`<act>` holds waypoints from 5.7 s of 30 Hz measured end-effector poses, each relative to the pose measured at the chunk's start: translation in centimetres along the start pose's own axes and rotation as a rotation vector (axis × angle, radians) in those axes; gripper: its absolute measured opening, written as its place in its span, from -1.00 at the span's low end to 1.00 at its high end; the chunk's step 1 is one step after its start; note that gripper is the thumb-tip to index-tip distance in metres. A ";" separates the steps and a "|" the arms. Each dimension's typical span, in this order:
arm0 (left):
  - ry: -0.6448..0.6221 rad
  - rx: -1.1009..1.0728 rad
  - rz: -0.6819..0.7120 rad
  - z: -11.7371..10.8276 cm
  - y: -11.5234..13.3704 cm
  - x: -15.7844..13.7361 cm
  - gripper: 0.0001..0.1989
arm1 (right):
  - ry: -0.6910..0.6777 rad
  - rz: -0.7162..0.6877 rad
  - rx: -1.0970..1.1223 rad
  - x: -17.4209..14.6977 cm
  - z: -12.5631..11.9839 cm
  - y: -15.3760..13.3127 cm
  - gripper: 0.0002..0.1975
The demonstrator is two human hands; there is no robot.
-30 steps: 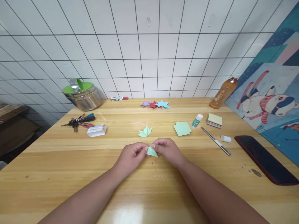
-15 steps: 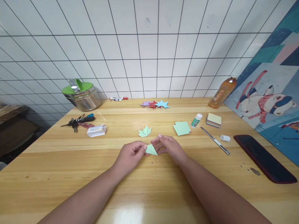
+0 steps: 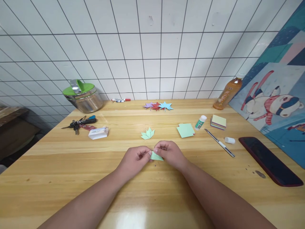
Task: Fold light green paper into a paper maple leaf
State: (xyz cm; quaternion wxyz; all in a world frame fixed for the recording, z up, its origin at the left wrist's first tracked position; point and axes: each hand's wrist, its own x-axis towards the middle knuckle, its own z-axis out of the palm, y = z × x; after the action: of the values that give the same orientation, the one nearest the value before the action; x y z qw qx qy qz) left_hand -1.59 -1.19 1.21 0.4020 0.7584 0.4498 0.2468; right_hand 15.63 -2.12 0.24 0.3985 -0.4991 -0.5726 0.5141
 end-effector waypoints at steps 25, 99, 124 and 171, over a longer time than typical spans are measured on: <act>-0.060 -0.023 0.039 0.1 -0.3 0.2 -0.72 | 0.010 -0.163 -0.329 -0.2 0.2 -0.2 -0.87; 0.103 -0.440 -0.068 -0.2 0.2 0.4 -0.82 | 0.178 -0.203 -0.022 -0.7 1.4 -0.8 -0.93; 0.132 -0.186 0.030 0.0 0.5 0.1 -0.78 | 0.276 -0.110 -0.029 -1.1 2.0 -1.9 -0.89; 0.143 -0.293 -0.023 -0.2 0.3 0.5 -0.84 | 0.173 0.189 0.322 -0.4 1.8 -0.9 -0.70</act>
State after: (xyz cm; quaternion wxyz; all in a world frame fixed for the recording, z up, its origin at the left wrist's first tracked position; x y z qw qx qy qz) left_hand -1.35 -0.75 1.56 0.4780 0.6669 0.4452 0.3585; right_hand 13.78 -2.79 0.90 0.4708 -0.5227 -0.3971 0.5894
